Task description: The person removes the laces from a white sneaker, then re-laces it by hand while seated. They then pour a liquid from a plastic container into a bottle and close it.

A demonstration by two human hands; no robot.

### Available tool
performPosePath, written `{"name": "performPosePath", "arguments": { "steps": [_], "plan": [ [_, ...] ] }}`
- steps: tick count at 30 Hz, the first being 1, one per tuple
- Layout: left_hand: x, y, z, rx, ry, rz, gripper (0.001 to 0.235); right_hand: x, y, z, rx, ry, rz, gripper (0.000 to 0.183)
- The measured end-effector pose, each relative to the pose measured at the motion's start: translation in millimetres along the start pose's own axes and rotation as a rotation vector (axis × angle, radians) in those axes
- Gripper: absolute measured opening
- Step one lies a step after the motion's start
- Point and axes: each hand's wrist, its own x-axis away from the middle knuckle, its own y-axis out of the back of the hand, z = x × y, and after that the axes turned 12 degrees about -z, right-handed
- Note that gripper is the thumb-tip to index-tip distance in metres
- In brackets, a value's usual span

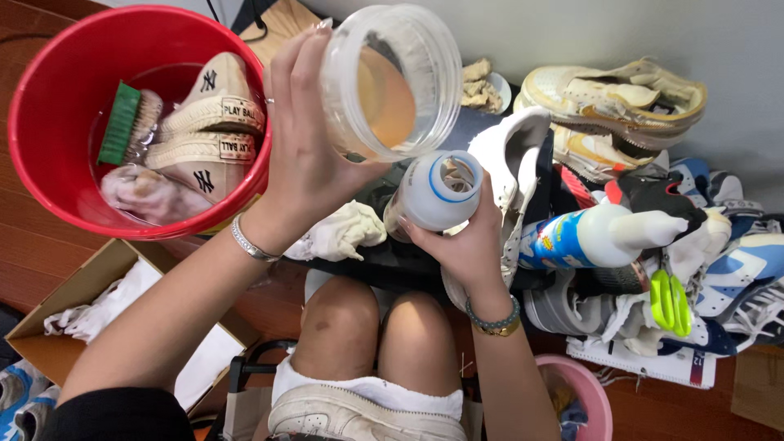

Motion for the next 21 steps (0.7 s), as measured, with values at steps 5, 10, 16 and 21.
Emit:
{"name": "performPosePath", "arguments": {
  "steps": [5, 10, 16, 21],
  "plan": [
    [-1.3, 1.0, 2.4, -0.045, -0.084, 0.011, 0.116, -1.1, -0.4, -0.5, 0.005, -0.007, 0.005, 0.079],
    [-1.8, 2.0, 7.7, -0.037, -0.093, 0.027, 0.113, -3.9, -0.3, 0.0, 0.041, 0.028, 0.012, 0.078],
    [1.7, 1.2, 8.8, -0.039, -0.067, 0.036, 0.109, -1.9, 1.1, -0.1, 0.035, 0.011, 0.032, 0.077],
    [0.7, 1.6, 8.2, -0.096, -0.091, 0.059, 0.109, -1.8, 2.0, -1.4, 0.015, 0.032, 0.033, 0.081]
  ]
}}
